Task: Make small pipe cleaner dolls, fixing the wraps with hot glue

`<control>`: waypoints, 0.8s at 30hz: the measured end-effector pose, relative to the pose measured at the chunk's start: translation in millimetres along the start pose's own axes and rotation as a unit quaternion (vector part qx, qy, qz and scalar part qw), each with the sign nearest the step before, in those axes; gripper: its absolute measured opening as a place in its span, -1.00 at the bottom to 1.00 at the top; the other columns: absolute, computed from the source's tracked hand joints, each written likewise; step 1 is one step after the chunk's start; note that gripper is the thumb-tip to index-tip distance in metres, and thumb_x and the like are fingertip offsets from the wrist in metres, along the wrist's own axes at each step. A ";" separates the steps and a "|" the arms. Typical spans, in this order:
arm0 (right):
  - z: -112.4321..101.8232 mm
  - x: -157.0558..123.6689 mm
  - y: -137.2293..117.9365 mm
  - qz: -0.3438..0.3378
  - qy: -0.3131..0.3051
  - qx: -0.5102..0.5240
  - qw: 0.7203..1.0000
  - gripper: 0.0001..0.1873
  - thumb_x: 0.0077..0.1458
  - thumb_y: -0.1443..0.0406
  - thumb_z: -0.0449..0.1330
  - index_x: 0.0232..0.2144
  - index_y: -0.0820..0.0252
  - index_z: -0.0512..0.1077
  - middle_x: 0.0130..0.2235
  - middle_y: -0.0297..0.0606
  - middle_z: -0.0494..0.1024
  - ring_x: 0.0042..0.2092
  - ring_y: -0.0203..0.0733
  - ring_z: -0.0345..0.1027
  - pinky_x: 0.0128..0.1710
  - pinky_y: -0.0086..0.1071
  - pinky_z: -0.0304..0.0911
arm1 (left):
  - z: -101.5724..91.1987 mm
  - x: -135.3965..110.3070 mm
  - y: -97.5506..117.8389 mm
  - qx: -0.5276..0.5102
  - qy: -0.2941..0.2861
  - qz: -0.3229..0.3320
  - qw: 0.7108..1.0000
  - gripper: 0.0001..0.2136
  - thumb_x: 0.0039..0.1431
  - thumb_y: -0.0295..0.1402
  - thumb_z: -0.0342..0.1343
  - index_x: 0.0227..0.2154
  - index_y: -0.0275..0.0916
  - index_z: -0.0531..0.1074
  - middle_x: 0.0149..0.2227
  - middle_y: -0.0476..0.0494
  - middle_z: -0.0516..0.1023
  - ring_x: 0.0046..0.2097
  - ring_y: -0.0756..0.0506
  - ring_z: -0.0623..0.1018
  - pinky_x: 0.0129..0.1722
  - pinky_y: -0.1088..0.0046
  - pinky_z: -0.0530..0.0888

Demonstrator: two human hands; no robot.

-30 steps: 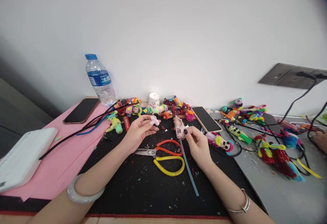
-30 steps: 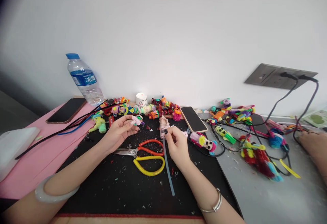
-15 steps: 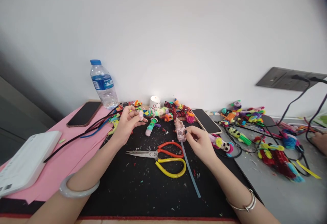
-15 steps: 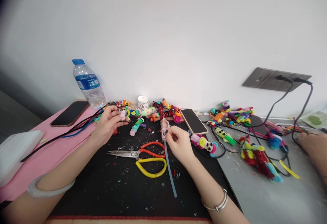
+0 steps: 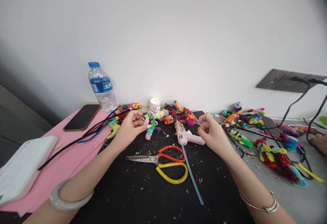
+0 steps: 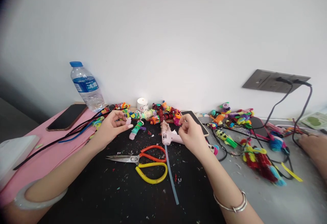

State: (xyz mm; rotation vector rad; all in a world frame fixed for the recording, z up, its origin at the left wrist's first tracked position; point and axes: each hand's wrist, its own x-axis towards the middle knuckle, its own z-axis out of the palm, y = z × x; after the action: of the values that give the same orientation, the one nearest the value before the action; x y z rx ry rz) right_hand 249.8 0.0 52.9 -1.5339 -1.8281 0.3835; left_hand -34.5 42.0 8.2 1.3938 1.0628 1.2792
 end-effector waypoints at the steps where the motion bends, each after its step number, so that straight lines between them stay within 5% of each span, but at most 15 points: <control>1: -3.2 0.8 -1.2 0.004 -0.012 -0.003 1.000 -0.80 -0.08 0.45 -0.01 -0.34 0.16 0.24 -0.65 -0.56 0.05 -0.61 -0.36 -0.04 -0.58 -0.49 -0.08 | -0.1 -1.0 0.1 -0.001 0.003 -0.002 1.000 -0.62 -0.14 -0.40 0.28 -0.26 -0.19 0.24 -0.25 0.02 0.34 -0.33 0.05 0.46 -0.23 0.46 0.41; 7: -20.8 5.5 2.8 0.009 -0.009 -0.081 0.997 -0.76 0.07 0.33 0.00 -0.21 0.18 0.39 -0.68 -0.51 0.16 -0.63 -0.33 0.01 -0.58 -0.45 -0.05 | 4.1 -7.3 -2.1 0.003 0.008 -0.022 1.000 -0.59 -0.14 -0.33 0.26 -0.18 -0.24 0.31 -0.18 -0.12 0.42 -0.29 -0.03 0.51 -0.16 0.32 0.45; 11: -19.8 7.7 13.1 -0.033 -0.063 -0.096 0.993 -0.59 -0.04 0.41 0.05 -0.07 0.15 0.33 -0.36 -0.30 0.48 -0.45 -0.27 0.27 -0.44 -0.43 0.14 | 2.6 -8.4 -8.2 0.001 0.021 -0.020 1.000 -0.60 -0.12 -0.33 0.26 -0.17 -0.25 0.33 -0.24 -0.11 0.47 -0.23 -0.06 0.52 -0.10 0.30 0.44; 14: -17.7 8.6 18.7 -0.007 -0.089 -0.126 0.988 -0.79 -0.04 0.38 0.07 -0.31 0.16 0.44 -0.40 -0.30 0.50 -0.41 -0.24 0.31 -0.40 -0.42 0.15 | -1.6 -8.3 -12.0 0.005 0.051 -0.012 0.999 -0.63 -0.09 -0.34 0.25 -0.19 -0.26 0.34 -0.27 -0.11 0.48 -0.22 -0.06 0.52 -0.09 0.32 0.43; 15: -18.6 8.6 20.3 0.013 -0.072 -0.139 0.988 -0.86 -0.01 0.34 0.07 -0.43 0.17 0.43 -0.48 -0.32 0.48 -0.45 -0.25 0.29 -0.43 -0.42 0.13 | -3.0 -8.3 -12.7 0.006 0.063 -0.010 0.998 -0.64 -0.09 -0.34 0.25 -0.20 -0.26 0.34 -0.27 -0.11 0.48 -0.23 -0.06 0.52 -0.10 0.33 0.43; 18: -27.4 7.3 24.8 0.074 0.018 -0.177 0.981 -0.68 0.03 0.20 0.05 -0.70 0.17 0.25 -0.69 -0.39 0.27 -0.59 -0.30 0.11 -0.54 -0.41 0.01 | -5.5 -8.9 -13.1 0.009 0.083 -0.005 0.996 -0.65 -0.07 -0.31 0.24 -0.20 -0.25 0.32 -0.28 -0.09 0.47 -0.33 -0.03 0.53 -0.24 0.38 0.47; 24: -46.2 1.1 30.8 0.087 0.066 -0.142 0.984 -0.63 -0.04 0.30 0.04 -0.70 0.14 -0.10 -0.66 -0.47 -0.07 -0.58 -0.36 -0.12 -0.58 -0.43 -0.11 | -3.9 -11.2 -10.0 0.018 0.100 0.010 0.995 -0.65 -0.04 -0.28 0.22 -0.19 -0.24 0.30 -0.28 -0.07 0.45 -0.48 0.04 0.48 -0.43 0.47 0.44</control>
State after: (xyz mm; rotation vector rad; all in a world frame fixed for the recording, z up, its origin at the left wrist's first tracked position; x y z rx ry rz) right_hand 303.7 -1.0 66.4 -1.8754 -1.7055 0.0983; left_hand -39.3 33.2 -3.6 1.3262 1.2142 1.4431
